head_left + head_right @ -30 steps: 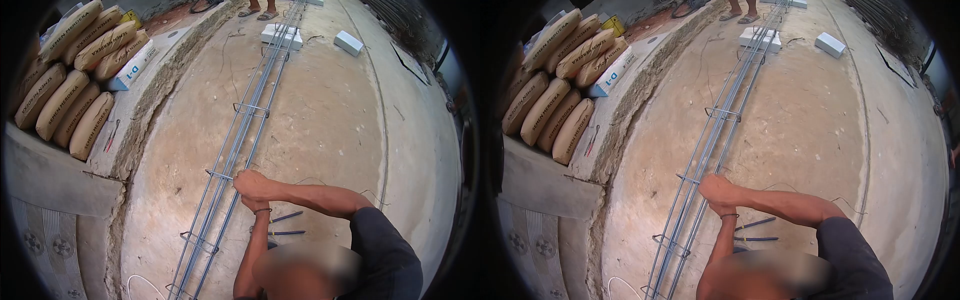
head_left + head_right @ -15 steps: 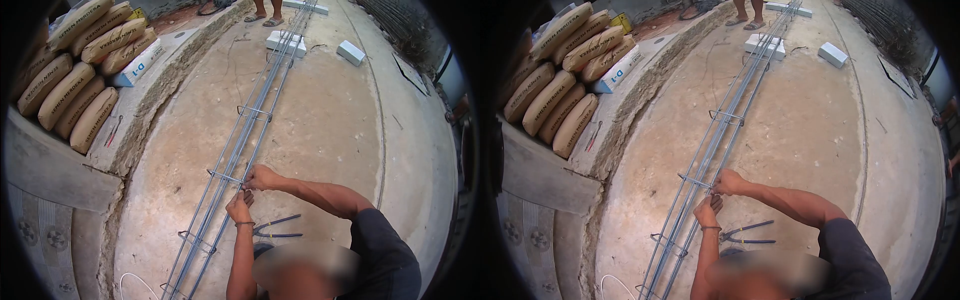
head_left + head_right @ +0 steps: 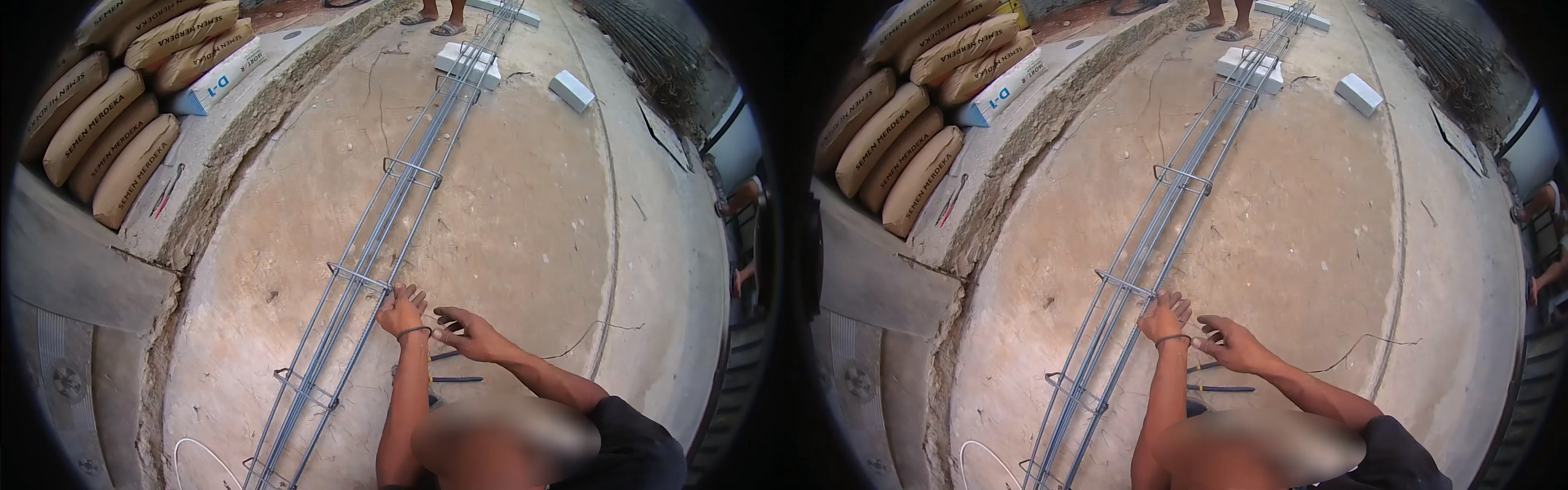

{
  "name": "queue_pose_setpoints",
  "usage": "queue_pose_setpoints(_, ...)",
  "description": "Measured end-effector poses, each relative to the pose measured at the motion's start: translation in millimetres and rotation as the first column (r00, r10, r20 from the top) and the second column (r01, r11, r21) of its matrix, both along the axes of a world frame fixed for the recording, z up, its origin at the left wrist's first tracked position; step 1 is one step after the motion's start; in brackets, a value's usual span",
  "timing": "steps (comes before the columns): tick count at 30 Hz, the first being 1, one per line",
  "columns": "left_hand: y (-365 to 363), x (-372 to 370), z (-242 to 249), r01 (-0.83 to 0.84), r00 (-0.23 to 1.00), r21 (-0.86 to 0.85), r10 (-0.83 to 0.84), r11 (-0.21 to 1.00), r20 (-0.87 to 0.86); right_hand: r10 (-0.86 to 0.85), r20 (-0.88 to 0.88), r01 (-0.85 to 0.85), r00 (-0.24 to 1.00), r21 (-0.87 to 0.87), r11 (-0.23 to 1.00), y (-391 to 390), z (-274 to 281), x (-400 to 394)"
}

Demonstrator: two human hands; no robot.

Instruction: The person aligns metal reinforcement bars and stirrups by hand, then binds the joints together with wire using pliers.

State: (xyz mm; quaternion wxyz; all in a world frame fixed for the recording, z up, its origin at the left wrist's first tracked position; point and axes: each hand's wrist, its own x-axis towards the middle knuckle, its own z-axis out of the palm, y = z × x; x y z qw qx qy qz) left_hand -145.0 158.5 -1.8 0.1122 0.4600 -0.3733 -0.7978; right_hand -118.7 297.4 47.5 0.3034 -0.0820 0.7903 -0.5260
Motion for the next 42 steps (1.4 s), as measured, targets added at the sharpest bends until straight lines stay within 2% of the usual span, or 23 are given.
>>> queue_pose_setpoints(1, -4.0, 2.4, 3.3, 0.001, 1.0, 0.005, -0.001, 1.0, 0.009, -0.217, 0.54, 0.391, 0.814, -0.232, 0.89, 8.7, -11.3, -4.4)
queue_pose_setpoints(2, -9.5, 5.5, 6.9, 0.067, 0.998, 0.04, -0.067, 0.997, -0.011, -0.223, 0.546, 0.398, 0.808, -0.226, 0.889, 17.6, -27.0, -3.9)
queue_pose_setpoints(5, -17.3, 9.3, 4.8, 0.186, 0.982, 0.027, -0.185, 0.982, -0.021, 0.003, 0.578, -0.008, 0.816, 0.006, 1.0, 33.2, -76.6, -10.3)
queue_pose_setpoints(6, -20.3, 11.8, 2.5, 0.25, 0.968, -0.045, -0.25, 0.967, 0.003, 0.278, 0.459, -0.397, 0.844, 0.184, 0.899, 28.9, -75.5, -14.9)
queue_pose_setpoints(7, -22.8, 13.7, 0.0, 0.31, 0.951, -0.114, -0.308, 0.944, 0.029, 0.28, 0.458, -0.399, 0.844, 0.185, 0.898, 24.0, -74.5, -11.6)
queue_pose_setpoints(8, -21.6, 15.9, -3.6, 0.303, 0.953, -0.114, -0.301, 0.946, 0.03, 0.573, 0.128, -0.575, 0.809, 0.37, 0.729, 17.3, -73.4, -4.4)
queue_pose_setpoints(9, -15.9, 17.5, -8.2, 0.251, 0.967, -0.138, -0.255, 0.958, -0.011, 0.813, -0.15, -0.605, 0.562, 0.596, 0.528, 11.4, -70.6, 3.1)
queue_pose_setpoints(14, 14.7, 26.7, 2.1, -0.054, 0.993, -0.276, 0.023, 0.96, -0.114, 0.847, -0.321, -0.565, 0.424, 0.638, 0.524, 12.4, -85.8, 25.5)
queue_pose_setpoints(17, 15.0, 27.1, 0.7, -0.01, 0.993, -0.241, -0.019, 0.971, -0.119, 0.899, -0.249, -0.639, 0.361, 0.636, 0.433, 15.5, -75.3, 33.9)
queue_pose_setpoints(21, 11.0, 24.1, 2.2, -0.057, 0.992, -0.16, 0.038, 0.986, -0.12, 0.902, -0.289, -0.623, 0.32, 0.654, 0.43, 14.6, -98.0, 48.9)
queue_pose_setpoints(25, 4.9, 25.2, 0.5, -0.08, 0.989, 0.042, 0.084, 0.996, -0.122, 0.914, -0.371, -0.617, 0.166, 0.684, 0.389, 24.1, -82.4, 29.6)
queue_pose_setpoints(27, 3.3, 28.2, -0.5, -0.098, 0.985, 0.128, 0.114, 0.987, -0.129, 0.93, -0.237, -0.607, 0.28, 0.707, 0.363, 30.5, -52.7, 1.2)
queue_pose_setpoints(29, 1.3, 29.7, -0.6, -0.091, 0.978, 0.213, 0.128, 0.973, -0.167, 0.905, -0.246, -0.504, 0.346, 0.765, 0.401, 51.4, -50.5, -30.5)
queue_pose_setpoints(31, 1.3, 31.6, -0.2, -0.087, 0.977, 0.218, 0.126, 0.972, -0.171, 0.801, -0.122, -0.483, 0.586, 0.741, 0.466, 67.5, -28.8, -69.7)
queue_pose_setpoints(32, 2.2, 30.5, 0.2, -0.082, 0.976, 0.225, 0.123, 0.971, -0.179, 0.595, 0.037, -0.496, 0.803, 0.594, 0.633, 67.8, -9.8, -86.0)
queue_pose_setpoints(33, 3.9, 30.3, -0.4, -0.085, 0.976, 0.23, 0.127, 0.969, -0.177, 0.345, 0.247, -0.423, 0.905, 0.452, 0.785, 68.2, 3.8, -95.7)
queue_pose_setpoints(34, 6.7, 29.7, -1.0, -0.097, 0.973, 0.209, 0.137, 0.973, -0.184, 0.346, 0.25, -0.426, 0.904, 0.457, 0.781, 67.8, 5.8, -100.5)
queue_pose_setpoints(36, 11.8, 29.2, -3.4, -0.107, 0.971, 0.192, 0.144, 0.976, -0.189, 0.36, 0.001, -0.359, 0.933, 0.075, 0.93, 63.2, 8.3, -105.1)
queue_pose_setpoints(37, 13.3, 28.3, -5.4, -0.116, 0.972, 0.164, 0.146, 0.98, -0.183, 0.36, 0.001, -0.358, 0.933, 0.078, 0.93, 59.2, 7.3, -109.5)
queue_pose_setpoints(39, 16.0, 26.5, -6.0, -0.124, 0.973, 0.136, 0.147, 0.983, -0.18, 0.692, -0.374, -0.473, 0.617, 0.527, 0.706, 42.6, 3.8, -119.4)
queue_pose_setpoints(40, 17.1, 26.8, -3.6, -0.124, 0.973, 0.116, 0.144, 0.985, -0.183, 0.76, -0.18, -0.505, 0.625, 0.649, 0.569, 24.0, 26.3, -114.0)
queue_pose_setpoints(41, 17.8, 27.2, -2.2, -0.125, 0.972, 0.096, 0.141, 0.987, -0.185, 0.76, -0.181, -0.506, 0.624, 0.648, 0.569, 11.1, 32.1, -111.6)
queue_pose_setpoints(42, 19.5, 27.1, -2.1, -0.126, 0.972, 0.094, 0.142, 0.987, -0.185, 0.791, -0.033, -0.573, 0.611, 0.671, 0.471, 0.8, 35.6, -110.0)
